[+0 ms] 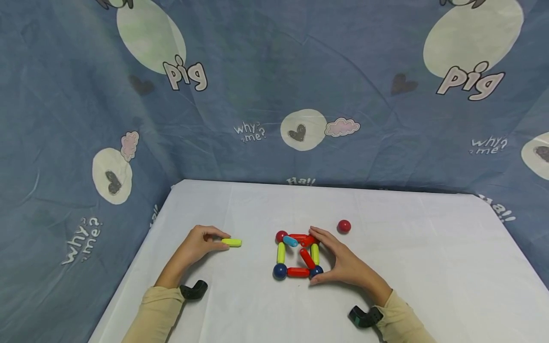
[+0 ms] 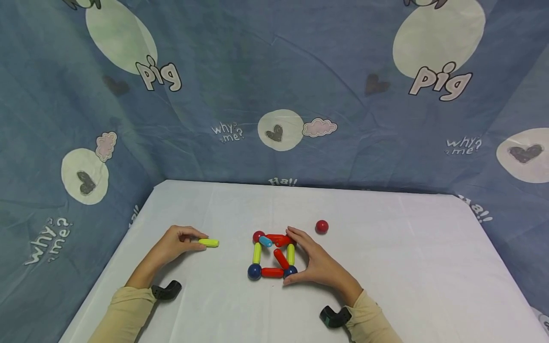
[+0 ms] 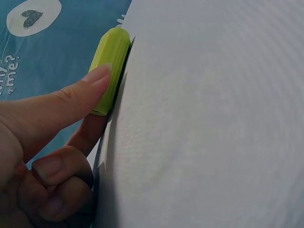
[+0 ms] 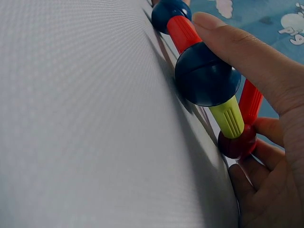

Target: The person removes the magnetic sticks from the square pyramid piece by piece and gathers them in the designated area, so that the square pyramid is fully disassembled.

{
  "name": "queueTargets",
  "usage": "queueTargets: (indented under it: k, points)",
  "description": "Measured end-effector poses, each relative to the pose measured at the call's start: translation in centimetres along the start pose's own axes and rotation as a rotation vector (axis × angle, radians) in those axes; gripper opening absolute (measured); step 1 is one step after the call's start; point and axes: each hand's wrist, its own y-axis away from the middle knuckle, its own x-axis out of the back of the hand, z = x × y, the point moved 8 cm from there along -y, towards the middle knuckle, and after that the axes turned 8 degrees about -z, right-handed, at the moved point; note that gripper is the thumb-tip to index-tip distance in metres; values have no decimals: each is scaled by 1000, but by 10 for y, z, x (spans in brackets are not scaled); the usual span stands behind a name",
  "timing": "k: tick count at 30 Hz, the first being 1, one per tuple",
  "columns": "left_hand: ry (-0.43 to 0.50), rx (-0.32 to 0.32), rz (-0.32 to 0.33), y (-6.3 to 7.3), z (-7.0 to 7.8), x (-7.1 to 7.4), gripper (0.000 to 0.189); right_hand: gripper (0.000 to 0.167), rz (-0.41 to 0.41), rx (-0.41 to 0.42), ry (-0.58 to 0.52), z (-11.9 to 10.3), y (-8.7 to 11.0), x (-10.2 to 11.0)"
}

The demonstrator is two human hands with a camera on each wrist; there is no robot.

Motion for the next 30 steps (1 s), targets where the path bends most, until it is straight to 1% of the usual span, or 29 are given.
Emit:
queueTargets:
  k: [6,13,21,27,30]
  points:
    - [13,-2,-11,1,1,1,30,113,0,-2,4,1,0,0]
    - [24,14,-11,2,-2,4,31,112,-1,-11,2,0,0,0]
    - [39,7,-11,2,-2,5,31,112,-1,-14,-2,0,0,0]
    - [60,6,-24,2,-2,4,34,112,3,-9,-1,1,0,0]
    - [67,-7,-32,2,-3,4,34,112,5,-8,-2,2,0,-1]
